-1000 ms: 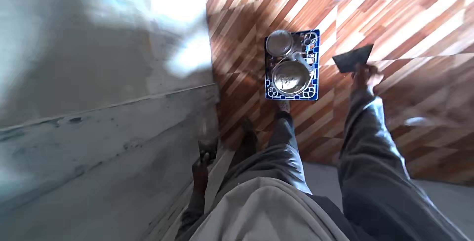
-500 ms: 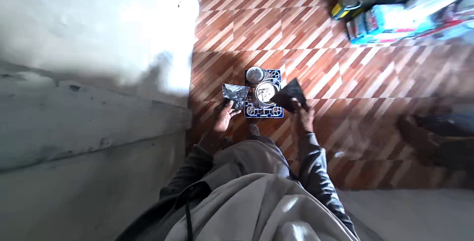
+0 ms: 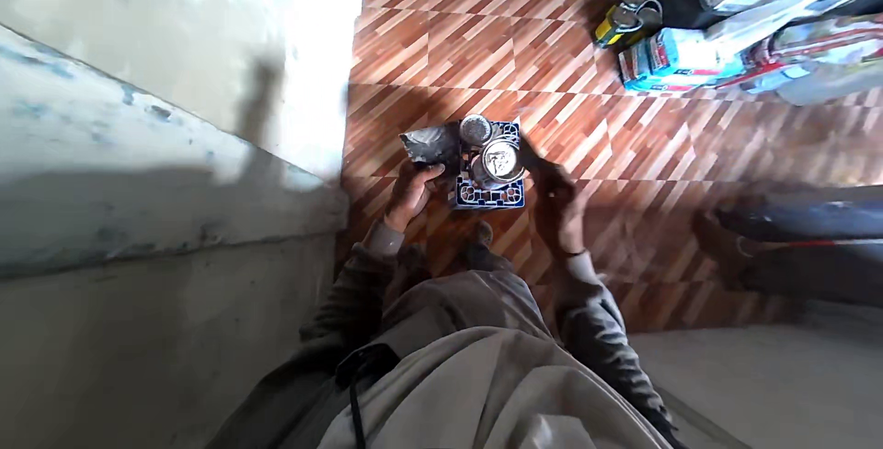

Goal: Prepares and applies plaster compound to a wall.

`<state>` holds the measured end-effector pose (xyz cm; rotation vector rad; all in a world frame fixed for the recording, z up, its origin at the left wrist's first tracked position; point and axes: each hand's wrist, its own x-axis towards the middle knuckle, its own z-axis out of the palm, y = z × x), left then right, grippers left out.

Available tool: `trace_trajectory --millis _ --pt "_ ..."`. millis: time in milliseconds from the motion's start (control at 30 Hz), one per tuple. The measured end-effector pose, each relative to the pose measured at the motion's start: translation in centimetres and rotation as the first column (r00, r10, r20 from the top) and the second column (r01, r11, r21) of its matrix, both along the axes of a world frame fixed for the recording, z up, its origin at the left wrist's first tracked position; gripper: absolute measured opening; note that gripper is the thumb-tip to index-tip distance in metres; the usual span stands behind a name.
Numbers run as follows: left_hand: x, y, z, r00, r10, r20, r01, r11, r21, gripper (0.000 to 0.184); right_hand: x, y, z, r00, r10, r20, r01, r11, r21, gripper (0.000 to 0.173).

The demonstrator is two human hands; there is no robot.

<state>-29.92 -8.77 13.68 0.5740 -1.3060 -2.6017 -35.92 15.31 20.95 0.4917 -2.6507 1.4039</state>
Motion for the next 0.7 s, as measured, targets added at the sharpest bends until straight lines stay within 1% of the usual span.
trace_trajectory --millis 100,167,200,267,333,400,433,500,600,667,700 --pt "-1.7 1.3 -1.7 0.994 0.039 0.101 -0.029 0.994 -0.104 0.028 0.6 -2.8 -5.0 0.990 0.140 -0.009 -0.138 0.982 0.125 0.035" --pt "-2.6 2.5 -2.2 0.984 0.046 0.174 -0.008 0.977 -0.214 0.026 1.1 -3.8 -7.2 0.975 0.221 0.021 -0.222 0.963 0.155 0.040" --pt "-2.8 3.1 -2.5 0.975 0.030 0.220 0.039 0.952 -0.304 0.027 1.2 -4.1 -7.8 0.965 0.260 0.027 -0.261 0.953 0.156 0.042" --pt "-3.3 4.2 -2.7 0.959 -0.007 0.285 0.153 0.856 -0.493 0.033 0.9 -4.1 -8.8 0.953 0.303 0.011 -0.301 0.941 0.152 0.045" --pt "-4.3 5.1 -3.0 0.948 -0.044 0.315 0.232 0.773 -0.590 0.034 -0.1 -3.6 -9.0 0.951 0.309 0.004 -0.307 0.941 0.141 0.047" --pt "-5.5 6.2 -2.8 0.940 -0.071 0.333 0.271 0.748 -0.606 0.039 -1.6 -2.9 -9.3 0.947 0.322 0.007 -0.320 0.937 0.139 0.048" --pt "-6.2 7.0 -2.7 0.942 -0.066 0.329 0.262 0.755 -0.601 0.040 -2.3 -2.5 -9.3 0.945 0.328 0.015 -0.327 0.935 0.135 0.047" --pt "-7.4 8.4 -2.6 0.945 -0.067 0.319 0.255 0.761 -0.596 0.039 -3.8 -1.8 -9.5 0.943 0.332 0.027 -0.333 0.936 0.119 0.047" --pt "-9.3 10.8 -2.1 0.950 -0.093 0.299 0.268 0.733 -0.625 0.037 -6.2 -0.9 -9.5 0.953 0.304 0.008 -0.303 0.951 0.066 0.049" --pt "-11.1 12.3 -1.9 0.964 -0.067 0.258 0.227 0.711 -0.665 0.034 -8.2 -0.1 -9.0 0.955 0.295 0.004 -0.295 0.955 0.011 0.048" --pt "-12.0 12.9 -1.8 0.970 -0.049 0.238 0.199 0.722 -0.663 0.032 -9.2 0.2 -8.7 0.956 0.293 -0.001 -0.292 0.956 -0.023 0.048"
